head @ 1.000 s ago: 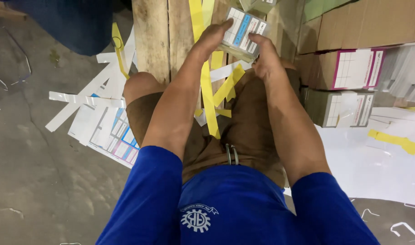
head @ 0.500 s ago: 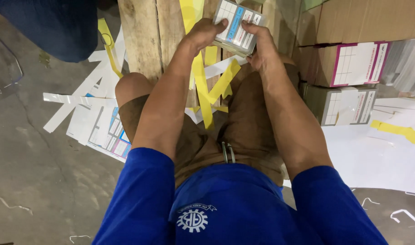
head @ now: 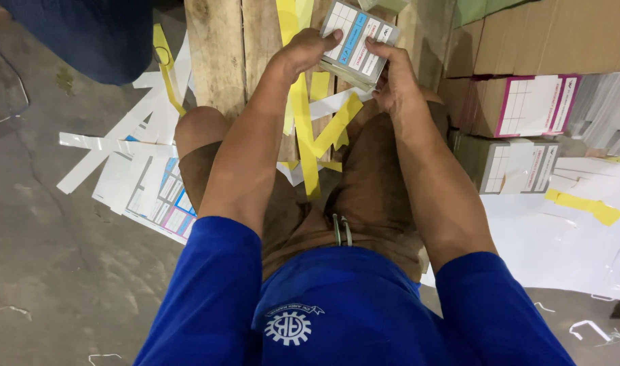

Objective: Applying adhesive labels or tapes to stacks of small boxes or printed cards.

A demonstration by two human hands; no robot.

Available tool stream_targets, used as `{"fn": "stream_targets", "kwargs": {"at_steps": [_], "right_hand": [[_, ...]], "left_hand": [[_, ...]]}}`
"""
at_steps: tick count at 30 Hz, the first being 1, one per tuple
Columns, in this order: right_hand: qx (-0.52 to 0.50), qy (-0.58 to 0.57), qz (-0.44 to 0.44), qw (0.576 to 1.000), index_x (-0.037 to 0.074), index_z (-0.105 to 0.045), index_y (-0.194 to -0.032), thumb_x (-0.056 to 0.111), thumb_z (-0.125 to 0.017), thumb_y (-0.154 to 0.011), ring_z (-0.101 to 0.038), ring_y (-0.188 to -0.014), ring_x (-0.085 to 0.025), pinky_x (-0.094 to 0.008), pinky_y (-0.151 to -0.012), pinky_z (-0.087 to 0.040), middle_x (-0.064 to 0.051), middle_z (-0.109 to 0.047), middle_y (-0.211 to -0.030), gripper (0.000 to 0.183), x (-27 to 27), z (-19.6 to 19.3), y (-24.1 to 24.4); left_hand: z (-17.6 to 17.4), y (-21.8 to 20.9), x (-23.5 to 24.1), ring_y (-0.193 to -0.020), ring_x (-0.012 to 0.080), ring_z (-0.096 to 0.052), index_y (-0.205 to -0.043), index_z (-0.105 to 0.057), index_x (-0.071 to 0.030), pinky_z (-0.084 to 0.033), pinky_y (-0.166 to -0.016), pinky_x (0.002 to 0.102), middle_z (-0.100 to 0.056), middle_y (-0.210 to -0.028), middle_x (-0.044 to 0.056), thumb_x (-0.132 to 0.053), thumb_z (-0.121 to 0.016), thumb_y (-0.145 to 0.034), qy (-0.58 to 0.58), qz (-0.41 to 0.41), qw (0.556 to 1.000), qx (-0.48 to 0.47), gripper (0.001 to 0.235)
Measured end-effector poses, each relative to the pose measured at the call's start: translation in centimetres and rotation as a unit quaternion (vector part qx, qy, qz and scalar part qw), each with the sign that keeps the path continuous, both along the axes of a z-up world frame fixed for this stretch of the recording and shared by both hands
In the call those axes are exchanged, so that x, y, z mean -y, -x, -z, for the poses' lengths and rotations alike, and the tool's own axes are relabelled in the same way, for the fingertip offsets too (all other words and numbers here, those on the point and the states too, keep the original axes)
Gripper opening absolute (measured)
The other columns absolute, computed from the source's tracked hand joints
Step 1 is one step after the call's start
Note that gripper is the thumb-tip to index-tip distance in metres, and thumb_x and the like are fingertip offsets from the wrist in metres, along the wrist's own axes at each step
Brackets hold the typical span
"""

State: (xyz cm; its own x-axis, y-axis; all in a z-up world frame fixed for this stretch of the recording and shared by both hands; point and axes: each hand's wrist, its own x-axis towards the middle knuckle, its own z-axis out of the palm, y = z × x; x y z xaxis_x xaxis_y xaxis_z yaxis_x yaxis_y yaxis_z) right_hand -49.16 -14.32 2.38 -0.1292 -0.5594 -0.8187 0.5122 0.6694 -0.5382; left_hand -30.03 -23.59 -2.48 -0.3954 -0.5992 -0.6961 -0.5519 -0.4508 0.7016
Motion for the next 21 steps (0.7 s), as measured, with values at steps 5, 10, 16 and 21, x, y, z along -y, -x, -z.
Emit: {"fn": "stream_targets", "kwargs": {"at_steps": [5,10,16,21], "right_hand": [[0.001,0.045,-0.025,0.999,0.01,-0.067,-0.128,0.041,-0.081,-0.071,-0.063,-0.115,-0.025,-0.04,-0.097,-0.047,-0.009,-0.07,-0.125,0.066,0.0,1.4,-0.3],[-0.09,0.065,-0.049,0.993,0.0,-0.069,-0.128,0.041,-0.082,-0.074,-0.068,-0.103,-0.028,-0.038,-0.09,-0.051,-0.014,-0.075,-0.117,0.069,-0.7,-0.2,-1.5],[-0.059,0.101,-0.11,0.987,-0.001,-0.067,-0.126,0.037,-0.079,-0.08,-0.069,-0.101,-0.027,-0.038,-0.088,-0.054,-0.014,-0.074,-0.113,0.061,-2.0,-1.9,-3.1],[0.002,0.228,-0.118,0.966,-0.007,-0.05,-0.142,0.021,-0.087,-0.082,-0.066,-0.121,-0.032,-0.044,-0.108,-0.053,-0.018,-0.068,-0.13,0.076,-2.1,-0.8,-4.8]], "left_hand": [[0.1,-1.0,0.0,-0.121,0.0307,-0.061,-0.128,-0.064,0.003,-0.044,-0.104,0.045,-0.068,-0.126,0.021,-0.062,-0.058,-0.094,-0.003,-0.004,1.0,0.03,0.073],[0.5,-2.7,-1.1,-0.115,0.0328,-0.068,-0.123,-0.069,0.007,-0.051,-0.102,0.043,-0.074,-0.119,0.024,-0.067,-0.056,-0.09,-0.013,-0.018,0.998,-0.054,0.083],[-4.5,-6.8,-3.5,-0.119,0.0319,-0.07,-0.13,-0.064,0.005,-0.054,-0.101,0.041,-0.074,-0.122,0.021,-0.07,-0.066,-0.079,-0.019,-0.062,0.997,-0.051,0.09],[-4.4,-11.2,-4.1,-0.141,0.0348,-0.05,-0.153,-0.029,0.002,-0.043,-0.117,0.044,-0.049,-0.151,0.024,-0.053,-0.091,-0.072,0.024,-0.078,0.993,-0.08,0.117]]}}
